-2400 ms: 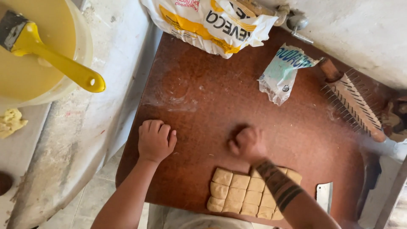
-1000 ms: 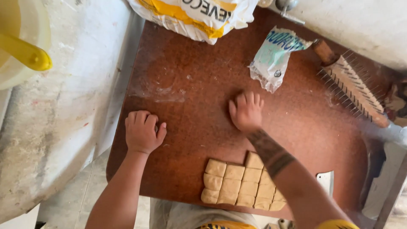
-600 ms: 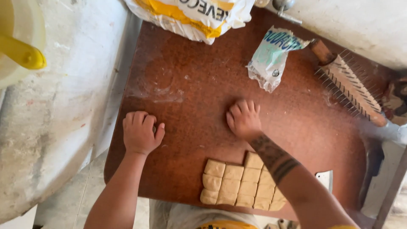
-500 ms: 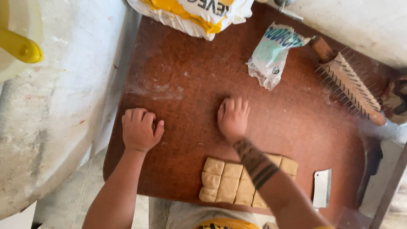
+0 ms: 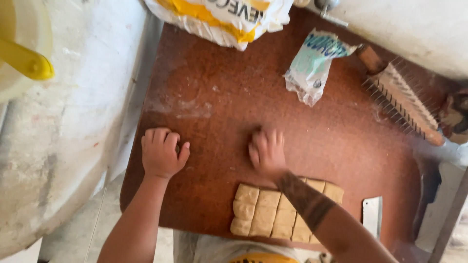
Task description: The person cuts a flat piece of dough into square portions with a large blade, then rolls the individual portions into small balls on a wooden surface.
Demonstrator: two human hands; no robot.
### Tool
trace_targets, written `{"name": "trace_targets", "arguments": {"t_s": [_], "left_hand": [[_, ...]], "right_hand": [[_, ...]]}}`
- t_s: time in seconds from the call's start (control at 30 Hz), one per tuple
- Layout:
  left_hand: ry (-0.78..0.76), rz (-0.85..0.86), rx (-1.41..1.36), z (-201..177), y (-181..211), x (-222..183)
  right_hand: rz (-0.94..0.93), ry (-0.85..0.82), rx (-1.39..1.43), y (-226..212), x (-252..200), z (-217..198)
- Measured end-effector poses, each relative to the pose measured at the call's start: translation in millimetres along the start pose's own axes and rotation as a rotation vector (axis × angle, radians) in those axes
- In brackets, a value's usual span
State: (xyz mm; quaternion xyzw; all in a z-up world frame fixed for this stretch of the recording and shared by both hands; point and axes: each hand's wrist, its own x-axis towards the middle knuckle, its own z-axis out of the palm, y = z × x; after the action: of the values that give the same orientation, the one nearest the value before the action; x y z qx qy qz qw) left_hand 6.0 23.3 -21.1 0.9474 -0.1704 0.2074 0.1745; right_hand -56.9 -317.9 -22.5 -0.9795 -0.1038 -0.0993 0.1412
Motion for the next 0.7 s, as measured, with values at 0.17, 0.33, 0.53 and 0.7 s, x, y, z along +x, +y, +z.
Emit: {"name": "trace_targets", "arguments": {"t_s": [0.17,0.33,0.53,0.7], "left_hand": [[-0.011,-0.004,0.011,3.8,-1.8,-4.4],[0.0,-0.006,0.01,2.0,-0.2,-3.0],[0.001,-0.01,-0.008,2.3,0.0,-1.5],[0.007,0.002,-0.015,1.2,-0.8,0.0]], "right_hand": [[-0.449,0.009,-0.067,55.4,38.7,-15.8],[-0.054,0.154,-0.187,-15.9,82.1,3.7],[-0.88,-0.084,0.047,37.1,23.5,-8.6],[-0.049,0.204,-0.131,-13.3,95.2,-0.7]]}}
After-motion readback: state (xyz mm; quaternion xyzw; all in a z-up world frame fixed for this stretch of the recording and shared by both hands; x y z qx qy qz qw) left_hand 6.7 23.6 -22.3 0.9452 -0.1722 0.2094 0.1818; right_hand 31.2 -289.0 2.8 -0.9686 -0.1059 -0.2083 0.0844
